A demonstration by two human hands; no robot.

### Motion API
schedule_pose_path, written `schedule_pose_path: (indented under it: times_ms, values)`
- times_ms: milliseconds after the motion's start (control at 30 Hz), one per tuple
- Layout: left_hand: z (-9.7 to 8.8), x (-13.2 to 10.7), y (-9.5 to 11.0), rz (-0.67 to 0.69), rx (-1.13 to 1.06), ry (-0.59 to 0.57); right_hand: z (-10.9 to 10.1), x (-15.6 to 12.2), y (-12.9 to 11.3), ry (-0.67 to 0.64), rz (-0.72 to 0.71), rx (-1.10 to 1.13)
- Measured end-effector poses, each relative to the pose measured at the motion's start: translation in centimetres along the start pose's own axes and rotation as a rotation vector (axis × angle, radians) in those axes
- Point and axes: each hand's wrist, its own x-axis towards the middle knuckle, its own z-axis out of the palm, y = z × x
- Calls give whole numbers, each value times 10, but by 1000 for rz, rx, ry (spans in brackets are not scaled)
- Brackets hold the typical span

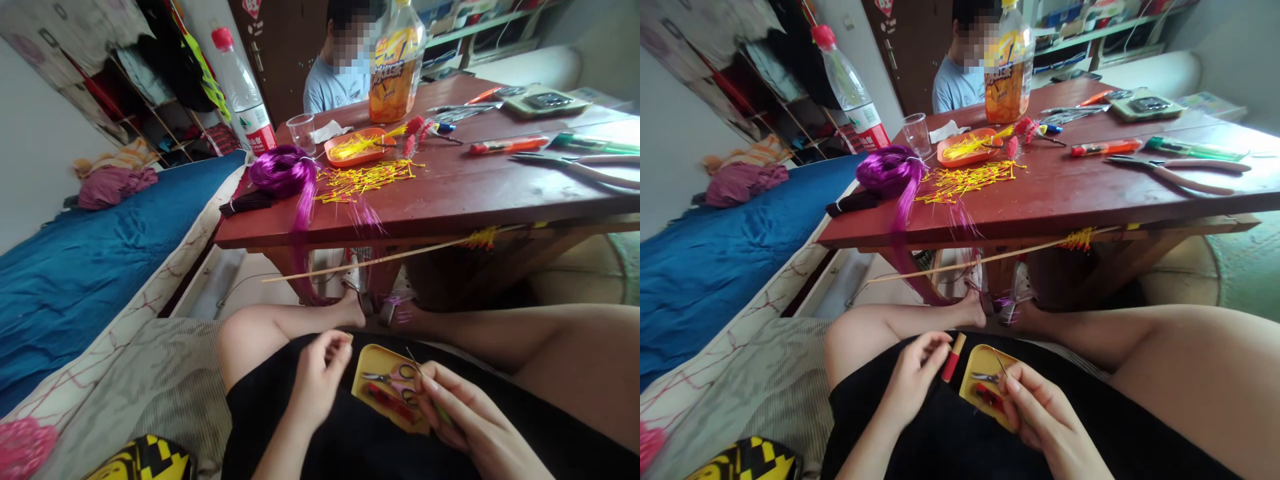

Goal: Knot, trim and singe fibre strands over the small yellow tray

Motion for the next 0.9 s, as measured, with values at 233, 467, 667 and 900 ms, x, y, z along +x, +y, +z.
schedule_pose_path:
  times_ms: [233, 467, 667, 900]
  values:
    - [47, 37, -47, -179, 244, 24, -8, 7, 8, -41, 9, 39]
    - [-6, 6, -1, -86, 132, 174, -9, 3, -8, -16, -45, 16]
    - [-15, -30, 39, 259, -17, -453, -11, -4, -26, -80, -62, -49]
    - [15, -34, 25, -165, -796, -495, -19, -18, -21, -105, -375, -395]
